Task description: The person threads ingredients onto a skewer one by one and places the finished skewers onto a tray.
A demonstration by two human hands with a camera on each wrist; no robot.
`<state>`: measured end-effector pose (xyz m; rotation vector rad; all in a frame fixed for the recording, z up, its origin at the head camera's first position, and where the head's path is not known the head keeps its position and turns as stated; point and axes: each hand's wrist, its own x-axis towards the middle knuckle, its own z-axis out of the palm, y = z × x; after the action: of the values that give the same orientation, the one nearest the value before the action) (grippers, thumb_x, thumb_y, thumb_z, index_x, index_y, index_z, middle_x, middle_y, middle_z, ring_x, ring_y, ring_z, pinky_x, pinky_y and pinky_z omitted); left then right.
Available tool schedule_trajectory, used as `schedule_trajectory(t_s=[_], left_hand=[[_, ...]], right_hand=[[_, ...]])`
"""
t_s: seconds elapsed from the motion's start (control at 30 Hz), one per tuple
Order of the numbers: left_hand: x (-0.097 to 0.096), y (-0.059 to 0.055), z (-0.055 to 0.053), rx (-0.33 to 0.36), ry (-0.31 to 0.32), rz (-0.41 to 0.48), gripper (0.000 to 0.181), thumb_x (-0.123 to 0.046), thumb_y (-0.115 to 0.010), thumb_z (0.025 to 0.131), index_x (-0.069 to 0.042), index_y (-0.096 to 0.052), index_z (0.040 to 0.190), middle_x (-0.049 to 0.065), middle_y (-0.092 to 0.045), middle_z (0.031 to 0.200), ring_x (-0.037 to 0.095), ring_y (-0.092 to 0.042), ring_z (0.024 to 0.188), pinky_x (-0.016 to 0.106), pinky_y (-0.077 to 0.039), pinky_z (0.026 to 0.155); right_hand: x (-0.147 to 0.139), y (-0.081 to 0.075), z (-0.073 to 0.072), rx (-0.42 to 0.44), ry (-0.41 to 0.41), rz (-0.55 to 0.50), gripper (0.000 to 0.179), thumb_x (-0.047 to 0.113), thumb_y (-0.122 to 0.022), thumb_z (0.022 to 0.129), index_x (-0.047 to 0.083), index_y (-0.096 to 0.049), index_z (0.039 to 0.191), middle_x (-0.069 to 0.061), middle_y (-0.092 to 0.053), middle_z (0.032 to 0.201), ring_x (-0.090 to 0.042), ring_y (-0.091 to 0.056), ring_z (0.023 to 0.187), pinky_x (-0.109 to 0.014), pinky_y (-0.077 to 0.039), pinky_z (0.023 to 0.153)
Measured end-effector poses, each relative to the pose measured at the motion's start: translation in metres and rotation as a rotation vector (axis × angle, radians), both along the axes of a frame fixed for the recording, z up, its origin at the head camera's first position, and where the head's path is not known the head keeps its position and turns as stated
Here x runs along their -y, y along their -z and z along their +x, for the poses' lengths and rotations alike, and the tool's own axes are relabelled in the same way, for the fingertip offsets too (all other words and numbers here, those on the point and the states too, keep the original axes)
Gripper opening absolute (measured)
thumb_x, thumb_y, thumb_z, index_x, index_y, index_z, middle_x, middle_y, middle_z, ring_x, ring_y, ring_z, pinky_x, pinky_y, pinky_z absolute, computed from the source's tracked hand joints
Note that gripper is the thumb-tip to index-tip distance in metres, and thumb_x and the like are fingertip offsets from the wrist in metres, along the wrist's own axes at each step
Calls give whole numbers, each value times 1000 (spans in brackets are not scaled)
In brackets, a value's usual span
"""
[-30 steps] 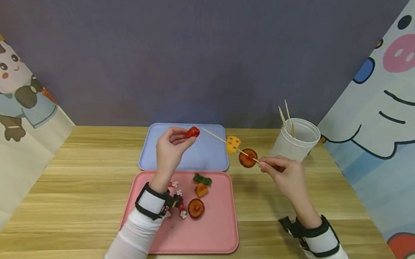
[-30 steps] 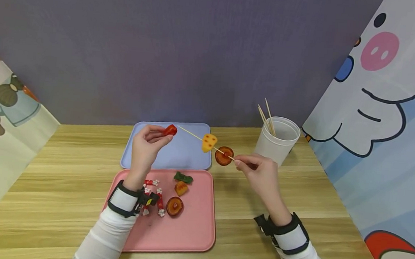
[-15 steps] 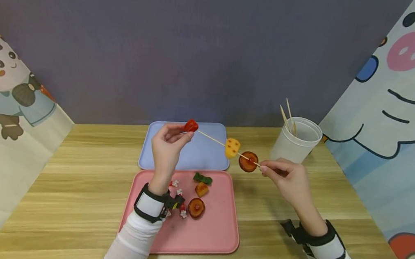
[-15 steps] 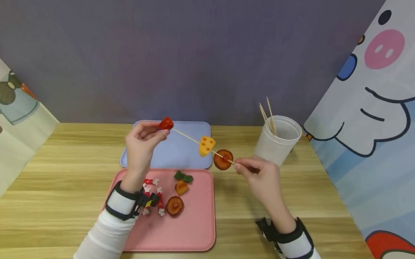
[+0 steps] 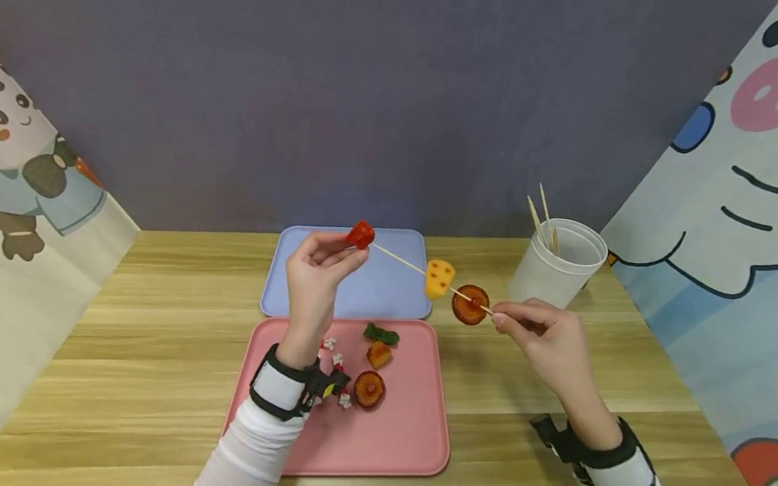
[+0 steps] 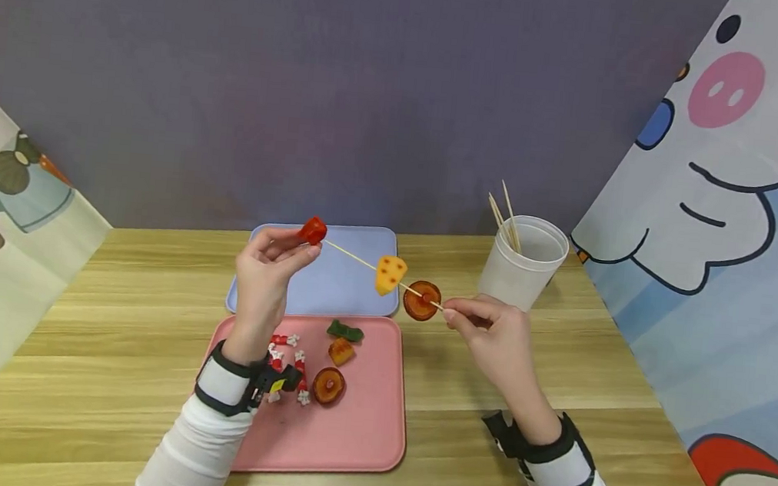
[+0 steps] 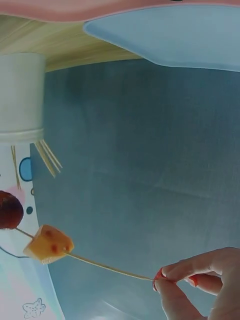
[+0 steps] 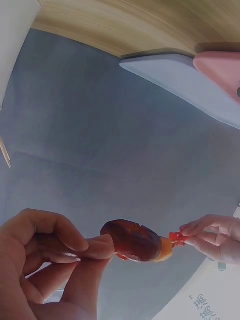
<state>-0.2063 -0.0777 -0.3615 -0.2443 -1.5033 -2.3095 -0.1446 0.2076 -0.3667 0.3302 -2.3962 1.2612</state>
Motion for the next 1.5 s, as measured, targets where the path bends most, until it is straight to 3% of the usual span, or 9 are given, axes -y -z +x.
schedule_trajectory(t_s=[0.33,0.7,0.97,1.33,1.5], left_hand=[[0,0,0,72,42,61,25,4,-72,79,6,-62,102,8,-70,89,19,-70,77,31,-58,75],[4,-4,-2,273,217,285,6,-2,-65,87,-6,-65,91,10,-71,92,14,-68,78,22,-55,72],[1,-2,-1,331,309,349,6,-7,-69,85,-8,-64,88,11,-72,93,13,-68,77,21,-54,71],[-5,-1,1,338,299,338,7,-2,-63,89,-9,-62,86,8,-71,89,13,-68,78,21,-54,73],[-6,0,1,335,278,326,12,2,-61,88,-9,-63,86,11,-68,97,15,-68,81,22,-54,75]], right_hand=[[-1,-1,0,-4,4,11,9,5,-76,78,7,-77,87,-5,-69,73,0,-55,60,-15,-41,50],[0,-2,2,7,20,16,9,8,-77,77,7,-77,87,-4,-69,72,-1,-52,58,-16,-39,48],[0,-3,3,13,13,5,10,7,-76,78,7,-77,87,-5,-70,73,0,-55,60,-16,-40,49],[0,-5,2,28,21,16,9,11,-75,80,6,-77,88,-5,-69,73,-1,-57,62,-16,-43,51],[-1,-3,1,13,17,20,9,9,-75,79,6,-76,87,-5,-70,73,1,-57,62,-15,-43,51]])
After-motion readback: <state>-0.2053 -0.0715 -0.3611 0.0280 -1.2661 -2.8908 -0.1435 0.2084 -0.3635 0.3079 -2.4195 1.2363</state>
